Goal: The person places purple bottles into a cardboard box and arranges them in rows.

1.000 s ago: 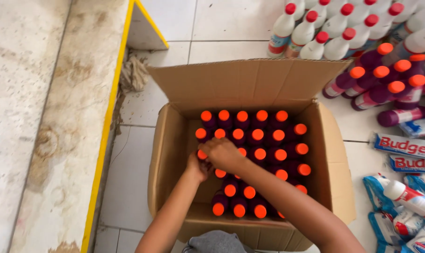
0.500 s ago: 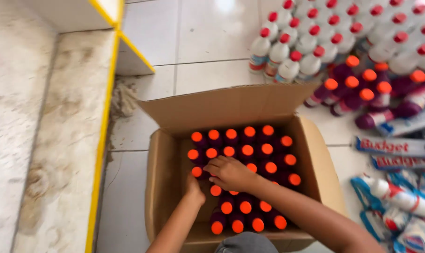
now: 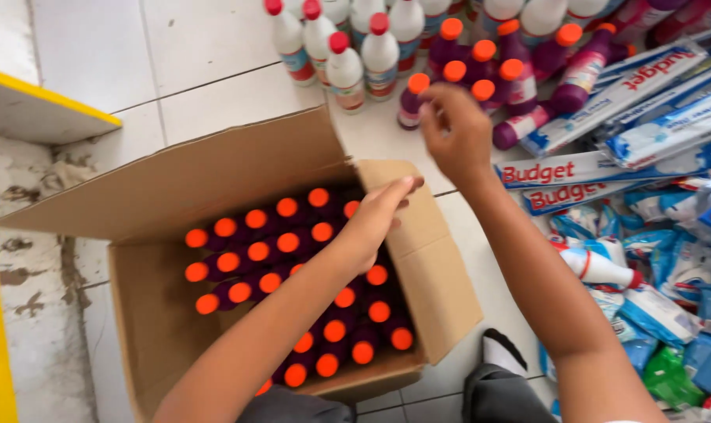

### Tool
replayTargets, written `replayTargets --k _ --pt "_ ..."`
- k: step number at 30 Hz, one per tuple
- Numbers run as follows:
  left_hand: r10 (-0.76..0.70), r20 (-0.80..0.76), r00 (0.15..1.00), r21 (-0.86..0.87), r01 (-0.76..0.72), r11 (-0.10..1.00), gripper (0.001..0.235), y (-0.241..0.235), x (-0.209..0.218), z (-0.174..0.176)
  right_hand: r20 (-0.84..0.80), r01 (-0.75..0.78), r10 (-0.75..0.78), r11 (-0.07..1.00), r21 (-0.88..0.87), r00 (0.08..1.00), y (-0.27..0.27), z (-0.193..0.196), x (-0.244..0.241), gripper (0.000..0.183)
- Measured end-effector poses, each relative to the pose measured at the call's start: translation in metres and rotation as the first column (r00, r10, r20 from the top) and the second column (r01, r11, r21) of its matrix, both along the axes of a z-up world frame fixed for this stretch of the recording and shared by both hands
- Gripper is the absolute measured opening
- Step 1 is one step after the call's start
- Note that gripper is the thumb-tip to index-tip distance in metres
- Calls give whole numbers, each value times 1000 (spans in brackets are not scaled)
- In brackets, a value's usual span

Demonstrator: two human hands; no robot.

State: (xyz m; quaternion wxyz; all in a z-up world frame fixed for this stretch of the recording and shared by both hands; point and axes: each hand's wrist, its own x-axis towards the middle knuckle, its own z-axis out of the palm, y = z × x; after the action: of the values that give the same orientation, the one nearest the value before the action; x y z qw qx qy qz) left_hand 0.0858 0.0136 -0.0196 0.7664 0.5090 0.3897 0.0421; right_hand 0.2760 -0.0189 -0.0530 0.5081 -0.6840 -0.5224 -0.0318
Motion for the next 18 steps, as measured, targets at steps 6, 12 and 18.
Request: replayTargets --k 6,12,18 --pt "120 15 993 42 -121 992 54 -35 128 -144 -122 241 -253 965 -104 960 -4 -86 134 51" --pt "55 -203 978 -17 -60 998 57 -27 141 -146 -86 140 -174 941 -307 981 6 -120 152 50" --pt "130 -250 960 -90 -156 984 59 -4 139 -182 -176 102 -134 979 -176 975 -7 -112 166 35"
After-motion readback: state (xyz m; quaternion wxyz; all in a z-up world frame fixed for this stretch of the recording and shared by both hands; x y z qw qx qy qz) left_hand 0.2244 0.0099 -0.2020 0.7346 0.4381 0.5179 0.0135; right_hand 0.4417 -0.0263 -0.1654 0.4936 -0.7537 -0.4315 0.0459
